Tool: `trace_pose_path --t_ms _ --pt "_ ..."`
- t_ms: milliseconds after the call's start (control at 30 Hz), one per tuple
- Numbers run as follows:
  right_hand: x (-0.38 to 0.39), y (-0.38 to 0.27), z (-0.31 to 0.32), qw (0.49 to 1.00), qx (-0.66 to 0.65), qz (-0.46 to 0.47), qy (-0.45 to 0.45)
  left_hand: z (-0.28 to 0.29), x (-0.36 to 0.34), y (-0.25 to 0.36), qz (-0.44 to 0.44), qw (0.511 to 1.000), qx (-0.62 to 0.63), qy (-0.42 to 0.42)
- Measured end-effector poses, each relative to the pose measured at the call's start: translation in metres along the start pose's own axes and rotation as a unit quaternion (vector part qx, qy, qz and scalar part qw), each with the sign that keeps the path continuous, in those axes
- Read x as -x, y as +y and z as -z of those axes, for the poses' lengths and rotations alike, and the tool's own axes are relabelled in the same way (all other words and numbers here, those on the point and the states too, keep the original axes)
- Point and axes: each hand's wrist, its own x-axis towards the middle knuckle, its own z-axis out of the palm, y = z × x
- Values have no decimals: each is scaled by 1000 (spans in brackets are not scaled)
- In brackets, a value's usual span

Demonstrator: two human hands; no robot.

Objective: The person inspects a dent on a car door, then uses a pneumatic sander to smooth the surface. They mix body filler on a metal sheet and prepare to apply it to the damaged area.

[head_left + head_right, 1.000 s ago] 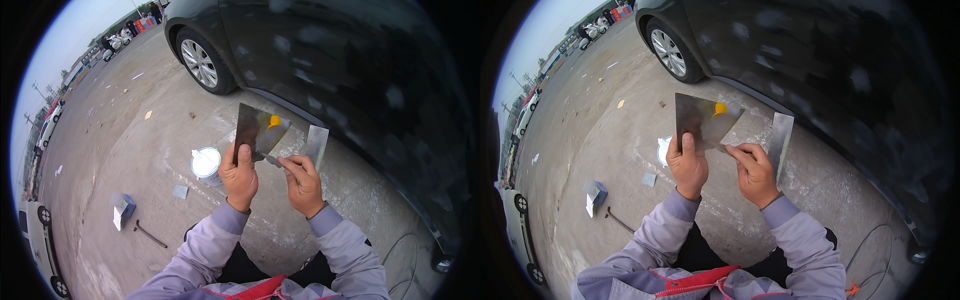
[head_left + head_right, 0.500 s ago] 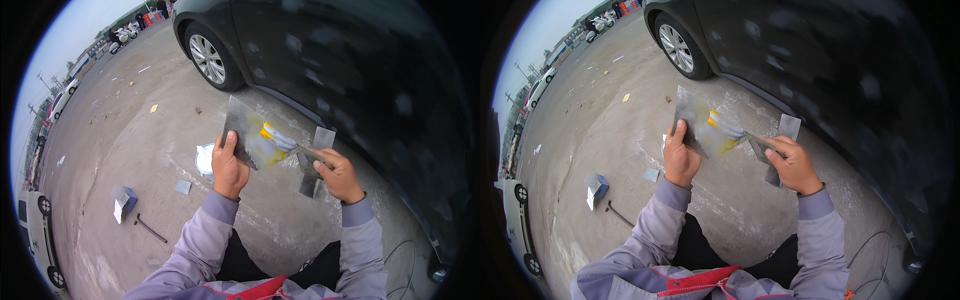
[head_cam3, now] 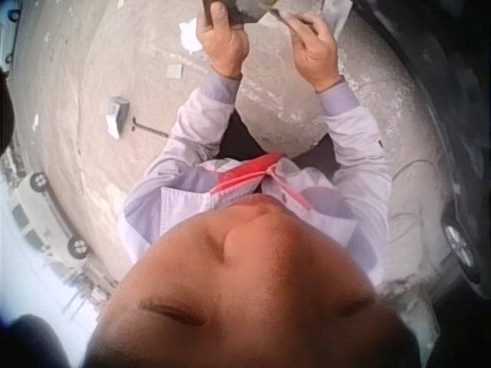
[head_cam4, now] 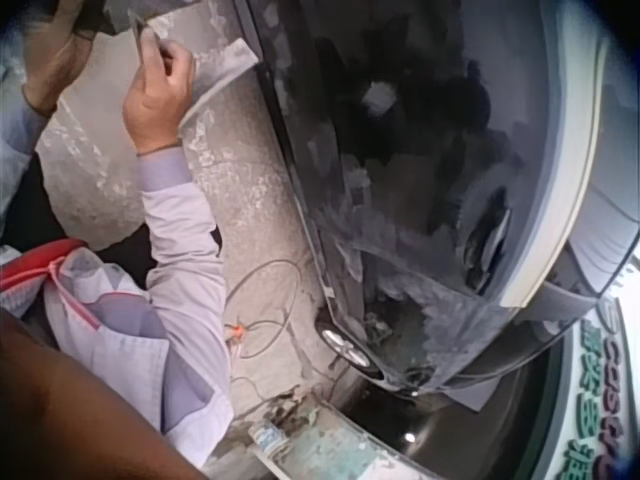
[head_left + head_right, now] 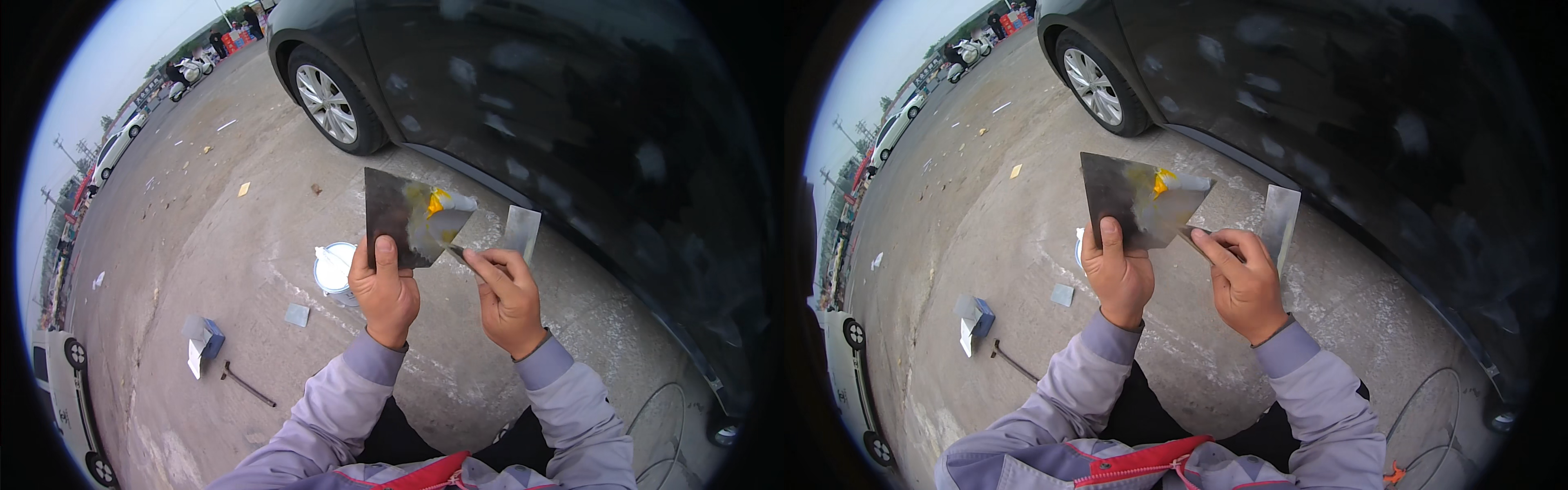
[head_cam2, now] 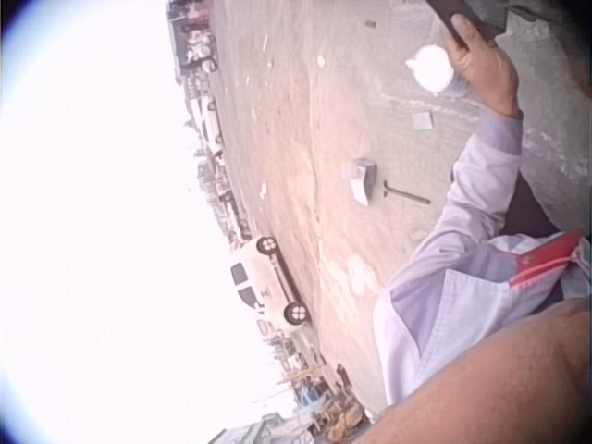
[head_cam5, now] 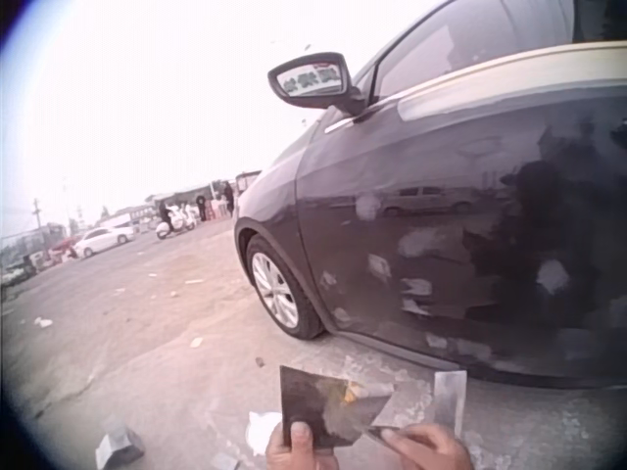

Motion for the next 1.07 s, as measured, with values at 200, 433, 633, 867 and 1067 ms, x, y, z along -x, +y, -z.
trace_pose_path --t_ms 200,433,633,867,1067 --pt "-4 -2 -7 998 -31 -26 43 -9 20 -11 -18 993 -113 -24" --pt "3 1 -3 998 -42 -52 17 -6 1 -2 -49 997 -58 20" --pt "-28 24 31 775 -556 -257 158 7 -13 2 272 957 75 74" --pt "-17 37 45 939 -187 -186 -219 26 -34 10 196 972 52 118" --pt "-18 11 17 994 -24 -89 67 13 -18 -3 66 996 53 19"
